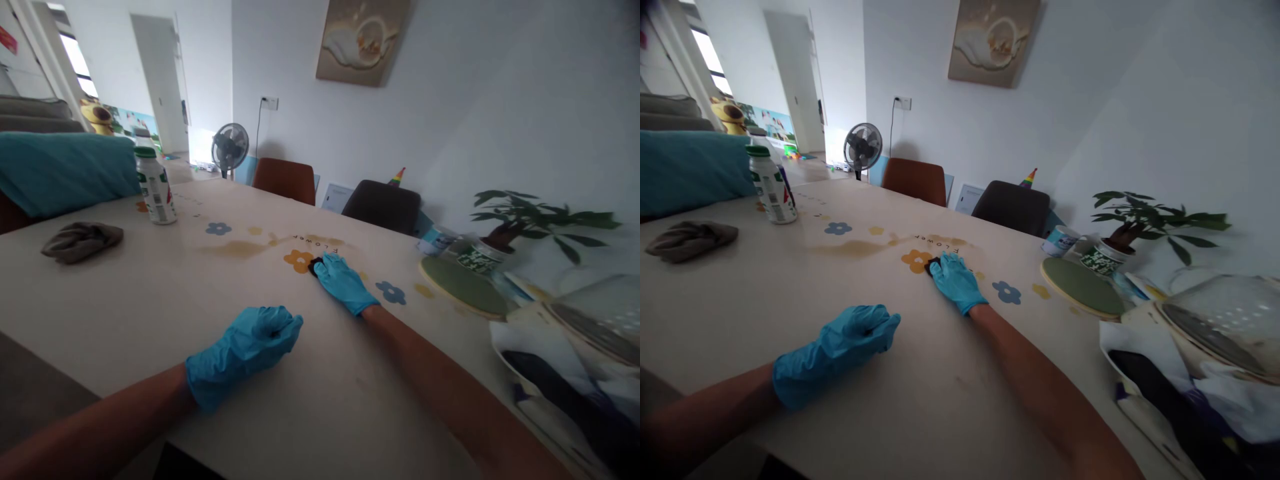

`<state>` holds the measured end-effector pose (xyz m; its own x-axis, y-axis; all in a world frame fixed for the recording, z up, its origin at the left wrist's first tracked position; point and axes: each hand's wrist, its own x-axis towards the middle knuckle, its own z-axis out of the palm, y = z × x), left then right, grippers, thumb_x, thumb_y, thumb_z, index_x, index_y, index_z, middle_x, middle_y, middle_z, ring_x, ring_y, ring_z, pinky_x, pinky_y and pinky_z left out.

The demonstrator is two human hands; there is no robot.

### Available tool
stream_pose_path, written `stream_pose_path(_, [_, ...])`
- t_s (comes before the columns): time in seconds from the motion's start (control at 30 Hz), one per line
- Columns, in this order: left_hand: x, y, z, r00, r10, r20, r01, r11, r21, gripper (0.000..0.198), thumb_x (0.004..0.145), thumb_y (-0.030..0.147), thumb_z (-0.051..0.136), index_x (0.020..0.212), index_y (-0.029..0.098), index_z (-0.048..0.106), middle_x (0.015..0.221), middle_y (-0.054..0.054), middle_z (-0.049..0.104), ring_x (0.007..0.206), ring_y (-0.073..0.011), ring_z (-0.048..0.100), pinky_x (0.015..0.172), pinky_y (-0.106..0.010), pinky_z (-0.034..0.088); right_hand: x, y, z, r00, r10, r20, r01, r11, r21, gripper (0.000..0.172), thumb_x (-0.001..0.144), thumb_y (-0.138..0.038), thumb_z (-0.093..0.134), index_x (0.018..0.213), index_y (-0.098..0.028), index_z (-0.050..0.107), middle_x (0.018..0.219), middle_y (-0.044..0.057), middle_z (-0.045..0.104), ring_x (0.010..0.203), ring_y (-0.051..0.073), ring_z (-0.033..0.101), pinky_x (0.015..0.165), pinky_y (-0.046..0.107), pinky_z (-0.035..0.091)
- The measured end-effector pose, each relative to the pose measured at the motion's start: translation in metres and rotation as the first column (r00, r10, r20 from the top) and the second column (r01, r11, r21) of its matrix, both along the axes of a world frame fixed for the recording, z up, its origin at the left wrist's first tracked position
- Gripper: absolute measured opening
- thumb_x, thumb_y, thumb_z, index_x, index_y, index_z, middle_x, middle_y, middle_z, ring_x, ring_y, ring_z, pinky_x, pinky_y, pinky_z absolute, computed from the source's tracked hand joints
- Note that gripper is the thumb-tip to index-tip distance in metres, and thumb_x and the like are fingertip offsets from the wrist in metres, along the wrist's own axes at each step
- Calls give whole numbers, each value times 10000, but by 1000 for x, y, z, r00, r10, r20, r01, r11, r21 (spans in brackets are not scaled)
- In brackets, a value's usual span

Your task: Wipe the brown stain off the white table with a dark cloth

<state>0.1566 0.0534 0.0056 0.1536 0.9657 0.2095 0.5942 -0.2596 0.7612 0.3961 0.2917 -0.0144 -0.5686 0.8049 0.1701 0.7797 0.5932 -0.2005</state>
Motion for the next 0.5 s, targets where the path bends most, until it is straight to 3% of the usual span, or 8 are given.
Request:
stream_pose_path(0.1, [1,0,3,1000,4,9,-4,1000,-9,473,1159,398,588,710,255,550,702,-23,693,660,-174,610,702,-319,476,5,-32,-1,1000,11,4,-11,1000,-14,712,1343,-574,450,1867,-184,734,2032,210,587,1954,448,486,1652,694,308])
stream_pose_path(0.33, [1,-2,6,999,46,25,-46,999,-10,524,1175,456,636,694,258,577,709,-40,716,674,-192,638,734,-336,517,20,-101,-7,989,116,-92,-120,992,-40,772,1335,-672,508,1954,-246,687,2051,161,556,1956,457,476,1617,762,390])
stream_pose_path(0.5, [1,-1,6,999,13,34,-13,1000,4,573,1183,559,591,694,261,601,686,-33,707,681,-199,631,719,-333,494,25,-133,-8,971,208,-116,-213,977,-29,852,1353,-754,453,1957,-198,681,2038,163,570,1950,420,490,1637,684,382])
